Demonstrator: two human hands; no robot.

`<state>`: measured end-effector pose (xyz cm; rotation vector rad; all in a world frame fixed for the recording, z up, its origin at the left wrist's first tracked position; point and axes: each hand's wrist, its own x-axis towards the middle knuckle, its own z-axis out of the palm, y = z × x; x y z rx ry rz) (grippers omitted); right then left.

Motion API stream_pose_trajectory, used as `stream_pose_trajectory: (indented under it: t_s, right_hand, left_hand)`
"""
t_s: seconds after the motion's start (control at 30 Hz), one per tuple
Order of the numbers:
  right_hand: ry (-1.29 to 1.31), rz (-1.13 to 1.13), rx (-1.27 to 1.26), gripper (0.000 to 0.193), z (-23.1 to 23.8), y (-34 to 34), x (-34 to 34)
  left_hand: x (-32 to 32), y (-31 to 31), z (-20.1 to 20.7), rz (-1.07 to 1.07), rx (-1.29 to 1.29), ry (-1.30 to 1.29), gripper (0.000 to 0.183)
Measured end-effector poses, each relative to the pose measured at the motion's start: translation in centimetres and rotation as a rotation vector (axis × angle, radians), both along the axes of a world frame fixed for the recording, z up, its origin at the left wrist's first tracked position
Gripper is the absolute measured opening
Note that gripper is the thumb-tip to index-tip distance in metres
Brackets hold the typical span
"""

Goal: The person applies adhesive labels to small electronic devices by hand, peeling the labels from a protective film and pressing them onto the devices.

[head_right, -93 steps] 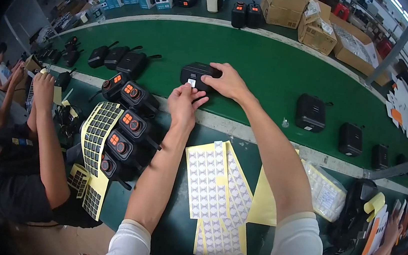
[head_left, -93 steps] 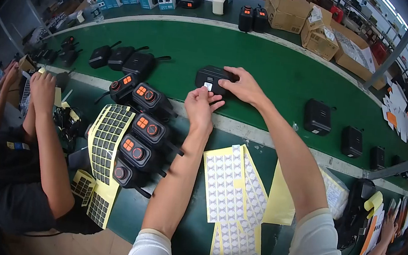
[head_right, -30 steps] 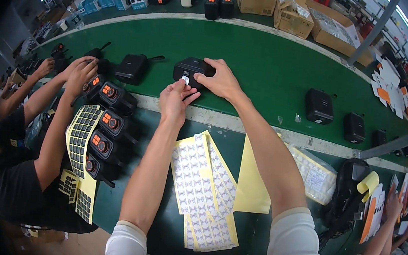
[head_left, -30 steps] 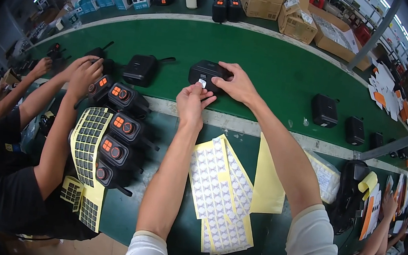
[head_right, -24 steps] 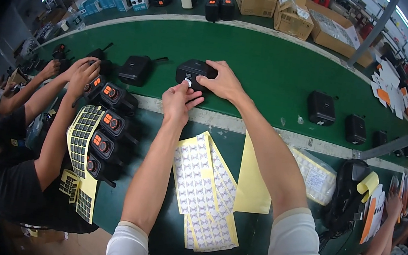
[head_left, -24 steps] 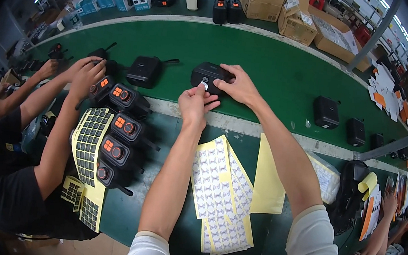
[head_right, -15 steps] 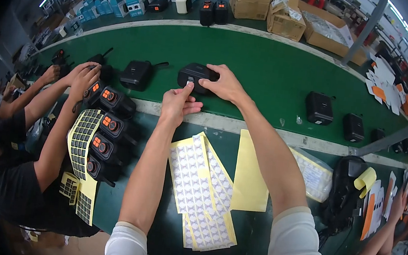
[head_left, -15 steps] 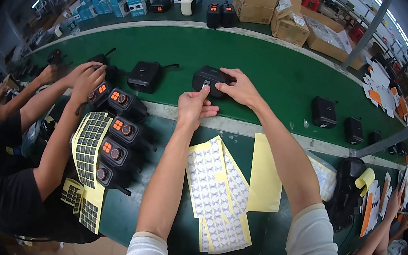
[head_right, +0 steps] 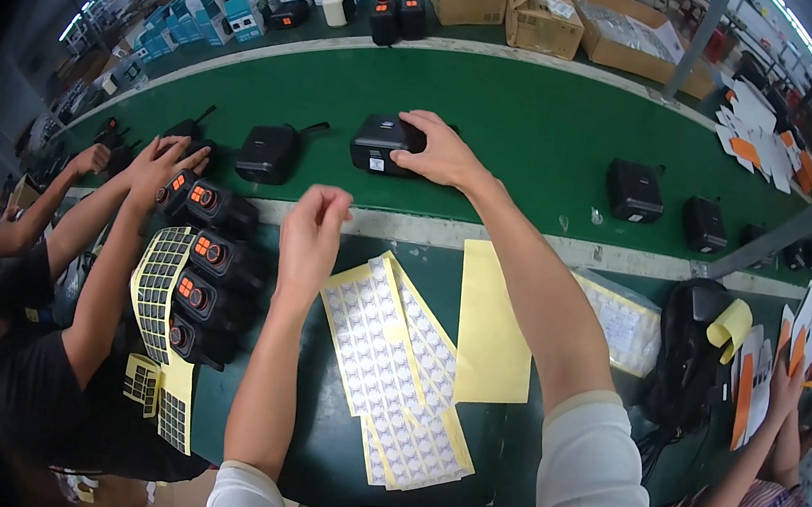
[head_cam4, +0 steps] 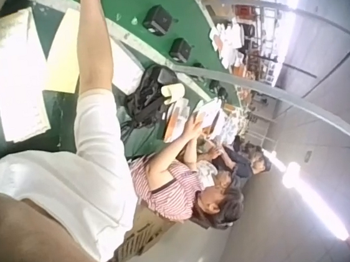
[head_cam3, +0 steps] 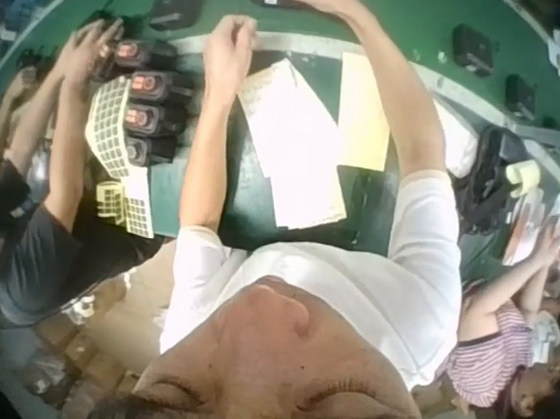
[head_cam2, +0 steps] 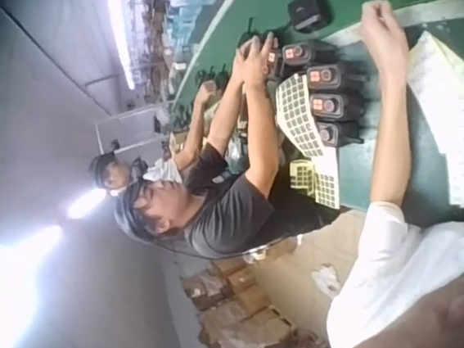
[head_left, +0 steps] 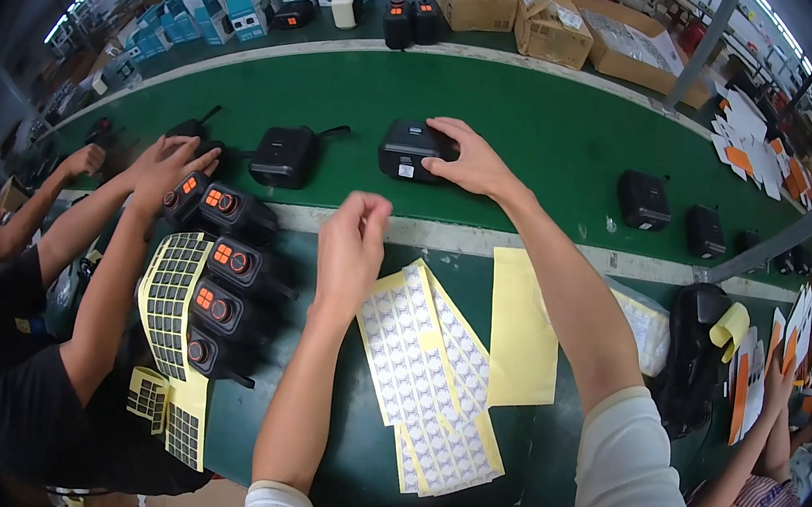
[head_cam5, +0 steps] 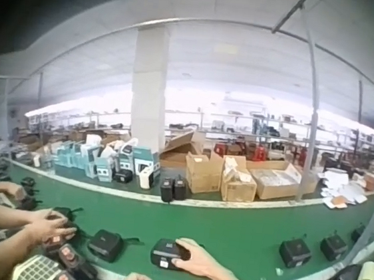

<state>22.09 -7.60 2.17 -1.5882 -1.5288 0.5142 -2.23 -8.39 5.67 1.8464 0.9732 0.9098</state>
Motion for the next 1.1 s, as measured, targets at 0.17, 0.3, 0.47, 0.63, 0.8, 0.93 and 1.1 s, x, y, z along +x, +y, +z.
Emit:
stream_pose_trajectory:
  t_s: [0.17, 0.3, 0.47, 0.63, 0.8, 0.93, 1.1]
  right_hand:
    - [-0.265, -0.085, 0.059, 0.07, -1.0, -2.0, -0.2]
    - [-0.124, -0.301, 0.349, 0.039, 0.6, -3.1, -0.8]
    - [0.06, -0.363, 0.414, 0.024, 1.6, -3.9, -3.2]
    - [0.164, -0.215, 0.373, 0.023, 1.5, -2.1, -6.3]
    - [-0.127, -0.034, 0.301, 0.044, 1.0, 2.2, -11.0]
    - [-0.211, -0.051, 0.152, 0.079, 0.0, 5.6, -14.0]
    - [-0.254, -0.025, 0.039, 0.085, -0.4, 7.3, -13.5]
  left_hand:
    - [-2.3, -5.4, -0.9, -0.128, 0.366, 0.459, 0.022]
    - [-2.8, -5.5, -2.9, -0.132, 0.418, 0.461, 0.026]
    - [-2.9, -5.1, -3.9, -0.111, 0.547, 0.418, 0.022]
    - [-3.0, -4.9, -4.3, -0.119, 0.577, 0.387, 0.015]
    - [-3.1, -4.1, -5.0, -0.149, 0.598, 0.309, 0.01]
    - [-3.5, -3.8, -4.9, -0.14, 0.47, 0.189, 0.007]
    - [-3.6, -3.7, -4.9, -0.097, 0.218, 0.124, 0.003]
